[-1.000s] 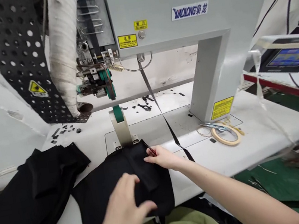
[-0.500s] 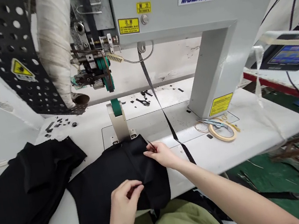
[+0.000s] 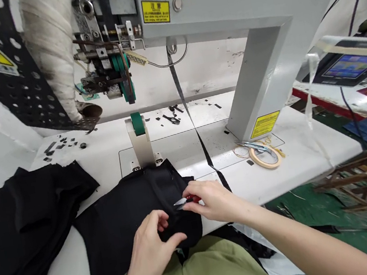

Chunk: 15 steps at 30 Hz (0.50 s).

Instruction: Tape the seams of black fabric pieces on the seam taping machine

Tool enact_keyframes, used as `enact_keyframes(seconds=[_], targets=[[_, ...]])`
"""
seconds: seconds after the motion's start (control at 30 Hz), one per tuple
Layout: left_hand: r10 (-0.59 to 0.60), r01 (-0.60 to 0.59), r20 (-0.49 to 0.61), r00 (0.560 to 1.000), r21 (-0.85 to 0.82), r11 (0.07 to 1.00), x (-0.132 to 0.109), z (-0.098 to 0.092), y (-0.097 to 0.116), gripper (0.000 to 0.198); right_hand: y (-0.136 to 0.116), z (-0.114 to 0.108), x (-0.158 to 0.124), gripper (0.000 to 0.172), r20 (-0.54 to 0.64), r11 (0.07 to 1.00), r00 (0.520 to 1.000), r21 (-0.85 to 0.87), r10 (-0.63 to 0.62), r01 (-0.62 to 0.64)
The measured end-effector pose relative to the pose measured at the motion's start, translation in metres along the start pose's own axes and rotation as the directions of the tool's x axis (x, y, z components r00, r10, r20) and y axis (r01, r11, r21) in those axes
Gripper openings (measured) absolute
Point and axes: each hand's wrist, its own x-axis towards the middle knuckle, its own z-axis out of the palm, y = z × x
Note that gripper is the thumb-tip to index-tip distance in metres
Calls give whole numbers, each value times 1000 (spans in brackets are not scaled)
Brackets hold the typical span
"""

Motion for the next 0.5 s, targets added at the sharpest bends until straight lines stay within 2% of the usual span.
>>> enact_keyframes(seconds=[0.1, 0.27, 0.5], targets=[[28, -28, -25, 999, 0, 1000, -5, 7, -3, 8, -6, 4, -4, 17, 19, 989, 995, -111, -100, 102], [-11, 18, 57, 998, -126, 992, -4, -1, -4, 9, -17, 16, -5, 15, 68, 938, 982, -291, -176, 188], [11, 3, 89, 996, -161, 987, -1, -9, -5, 14, -24, 28, -2, 18, 60, 920, 971, -312, -230, 238]])
